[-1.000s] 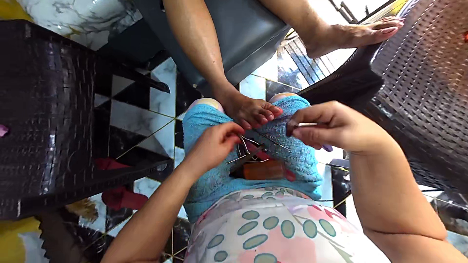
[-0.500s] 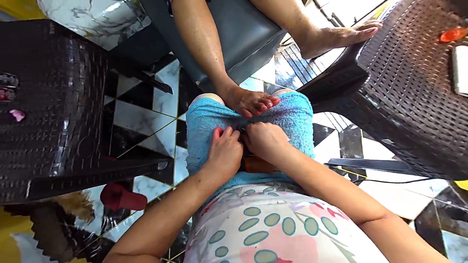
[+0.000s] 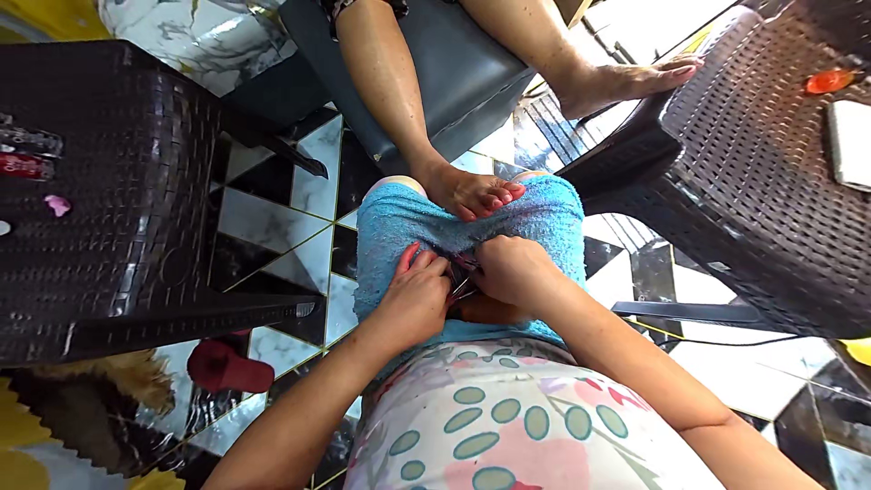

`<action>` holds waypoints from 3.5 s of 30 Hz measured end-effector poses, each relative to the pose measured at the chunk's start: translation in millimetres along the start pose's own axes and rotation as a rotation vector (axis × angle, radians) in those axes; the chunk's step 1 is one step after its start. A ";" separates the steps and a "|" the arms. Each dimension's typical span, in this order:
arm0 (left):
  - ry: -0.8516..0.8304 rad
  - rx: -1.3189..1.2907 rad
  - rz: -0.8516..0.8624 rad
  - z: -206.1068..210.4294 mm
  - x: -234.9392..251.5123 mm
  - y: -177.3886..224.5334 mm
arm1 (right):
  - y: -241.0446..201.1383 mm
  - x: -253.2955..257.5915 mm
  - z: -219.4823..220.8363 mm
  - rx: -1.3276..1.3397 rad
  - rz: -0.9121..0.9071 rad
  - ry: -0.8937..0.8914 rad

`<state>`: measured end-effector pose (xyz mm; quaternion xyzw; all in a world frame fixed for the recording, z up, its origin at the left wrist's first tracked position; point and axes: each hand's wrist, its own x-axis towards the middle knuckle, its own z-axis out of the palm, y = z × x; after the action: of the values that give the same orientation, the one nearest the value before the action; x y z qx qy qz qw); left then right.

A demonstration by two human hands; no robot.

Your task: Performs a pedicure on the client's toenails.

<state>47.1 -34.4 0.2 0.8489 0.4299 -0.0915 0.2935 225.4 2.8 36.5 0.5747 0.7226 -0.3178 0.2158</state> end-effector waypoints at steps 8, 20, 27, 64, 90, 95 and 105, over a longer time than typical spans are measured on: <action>0.066 0.093 0.031 -17.8 -2.1 -9.9 | 17.1 8.0 6.5 0.152 -0.091 0.341; 0.250 0.605 0.176 -39.8 26.8 -5.4 | 50.5 -3.0 8.8 0.305 -0.405 0.482; 0.416 0.068 0.210 -32.3 34.7 -0.4 | 108.6 -3.2 -41.8 1.325 -0.601 0.587; 0.451 -2.568 -0.423 -10.2 120.8 55.6 | 82.6 31.0 -25.8 0.510 -0.351 0.664; 0.348 -2.608 -0.388 -11.1 112.9 49.1 | 108.4 49.8 -131.4 0.454 -0.533 -0.194; 0.361 -2.601 -0.364 -6.6 116.0 47.5 | 93.9 54.9 -140.2 0.300 -0.402 -0.265; 0.390 -2.589 -0.409 -7.0 118.8 48.1 | 87.7 64.3 -146.0 0.234 -0.356 -0.333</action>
<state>157.0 28.0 -22.4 -0.1226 0.3602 0.4624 0.8009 302.3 162.8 77.4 0.3992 0.7253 -0.5222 0.2045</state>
